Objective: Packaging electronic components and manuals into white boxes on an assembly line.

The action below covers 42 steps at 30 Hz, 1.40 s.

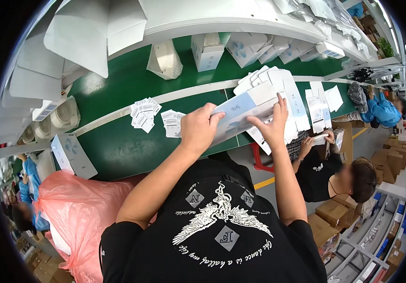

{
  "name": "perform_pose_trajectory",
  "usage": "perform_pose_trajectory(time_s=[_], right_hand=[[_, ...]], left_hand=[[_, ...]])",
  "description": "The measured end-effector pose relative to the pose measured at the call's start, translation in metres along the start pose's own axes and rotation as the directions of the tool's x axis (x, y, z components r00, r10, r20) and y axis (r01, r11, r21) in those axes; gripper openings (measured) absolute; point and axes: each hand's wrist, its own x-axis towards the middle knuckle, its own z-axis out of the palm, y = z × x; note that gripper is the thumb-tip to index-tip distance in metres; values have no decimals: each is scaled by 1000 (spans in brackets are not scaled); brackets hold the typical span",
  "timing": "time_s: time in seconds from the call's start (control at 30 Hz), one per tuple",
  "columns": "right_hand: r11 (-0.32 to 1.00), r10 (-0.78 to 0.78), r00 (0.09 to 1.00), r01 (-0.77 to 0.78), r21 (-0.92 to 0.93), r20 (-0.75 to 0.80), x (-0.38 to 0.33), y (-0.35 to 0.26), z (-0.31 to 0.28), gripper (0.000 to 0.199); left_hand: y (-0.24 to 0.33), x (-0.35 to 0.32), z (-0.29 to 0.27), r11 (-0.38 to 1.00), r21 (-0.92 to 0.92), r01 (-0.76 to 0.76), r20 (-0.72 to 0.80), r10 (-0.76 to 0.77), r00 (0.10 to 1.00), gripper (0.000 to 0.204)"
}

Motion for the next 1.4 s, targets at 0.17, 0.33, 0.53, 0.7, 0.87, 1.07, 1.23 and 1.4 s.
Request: perform_pose_trajectory(time_s=[0.17, 0.33, 0.53, 0.7, 0.87, 1.07, 1.23, 1.4], right_hand=[[873, -484, 851, 486, -44, -205, -17, -39, 62, 34], [859, -307, 939, 204, 469, 154, -22, -64, 77, 23], [985, -139, 588, 1, 172, 797, -34, -163, -5, 23], [866, -44, 579, -384, 320, 814, -53, -186, 11, 34], [963, -190, 576, 266, 37, 795, -49, -234, -16, 37], [859, -136, 494, 490, -146, 859, -39, -230, -5, 39], [852, -437, 387, 467, 236, 812, -29, -167, 4, 28], [743, -370, 926, 344, 574, -75, -16, -102, -4, 18]], left_hand=[[-15, -29, -37, 967, 110, 229, -198, -205, 959, 24], [-52, -53, -90, 850, 173, 498, -115, -485, 867, 50], [-76, -80, -108, 993, 114, -32, -76, 40, 996, 123], [-73, -74, -110, 977, -151, -148, 109, 165, 980, 146], [-76, -82, -103, 954, -255, -158, 191, 210, 959, 143], [-67, -96, -76, 919, -346, -189, 11, 205, 979, 134], [-60, -105, -76, 933, -197, -301, 68, 320, 945, 112], [-76, -115, -75, 953, -290, -93, 24, 104, 994, 90]])
